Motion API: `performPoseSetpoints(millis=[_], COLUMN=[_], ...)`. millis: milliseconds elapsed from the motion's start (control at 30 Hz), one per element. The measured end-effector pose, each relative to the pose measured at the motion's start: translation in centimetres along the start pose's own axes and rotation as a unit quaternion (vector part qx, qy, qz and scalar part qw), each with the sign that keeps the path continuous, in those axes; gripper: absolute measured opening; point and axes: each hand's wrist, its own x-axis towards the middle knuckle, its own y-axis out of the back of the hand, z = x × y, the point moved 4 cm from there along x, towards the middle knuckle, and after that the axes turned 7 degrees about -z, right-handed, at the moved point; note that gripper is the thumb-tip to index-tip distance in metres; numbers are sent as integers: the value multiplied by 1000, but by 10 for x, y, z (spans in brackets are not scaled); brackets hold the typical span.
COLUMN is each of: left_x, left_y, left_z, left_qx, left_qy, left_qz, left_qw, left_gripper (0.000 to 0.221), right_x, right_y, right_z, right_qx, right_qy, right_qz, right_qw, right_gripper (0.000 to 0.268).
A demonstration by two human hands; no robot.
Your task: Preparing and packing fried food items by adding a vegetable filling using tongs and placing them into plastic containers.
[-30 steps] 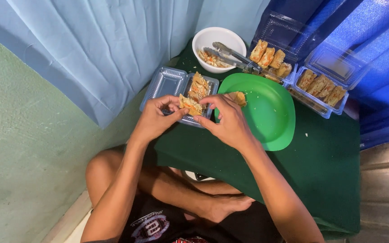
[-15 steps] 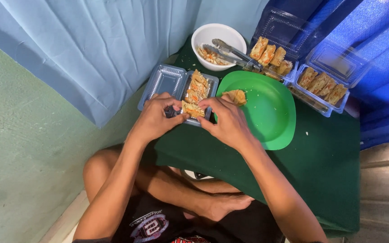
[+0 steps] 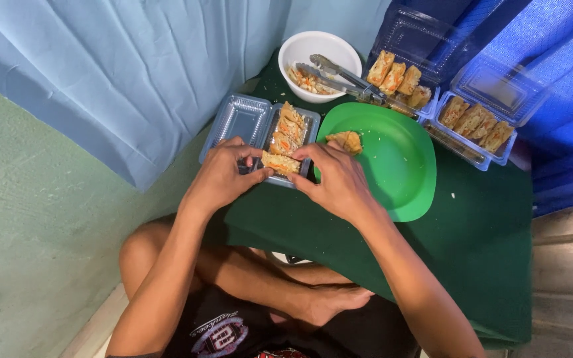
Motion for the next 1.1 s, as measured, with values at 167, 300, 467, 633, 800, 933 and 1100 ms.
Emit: performPoseSetpoints(millis=[167, 300, 467, 633, 800, 933, 1100], left_x=[-2, -6, -4, -1, -8, -13, -16], left_y=[6, 10, 6, 2, 7, -12, -74], left_z=[3, 11, 0, -9, 8, 42, 75], left_qx=[-17, -17, 32, 55, 90, 23, -61], left_qy=[15, 12, 10, -1, -8, -165, -291], left_qz=[-18, -37, -42, -35, 3, 114, 146], left_qw=[1000, 999, 999, 998, 996, 979, 944], left_gripper=[40, 51, 56, 57, 78, 53, 15], right_x=[-5, -8, -5, -5, -17, -36, -67], right_y=[0, -4, -6, -6, 5, 23, 23], right_z=[-3, -3, 2, 2, 8, 15, 13], right_qx=[-22, -21, -29, -42, -5, 24, -5], right_qy=[6, 7, 21, 44, 91, 78, 32], right_qz=[-26, -38, -27, 4, 94, 156, 187], right_qw=[999, 999, 999, 998, 991, 984, 982], right_gripper=[39, 40, 40, 39, 35, 7, 14])
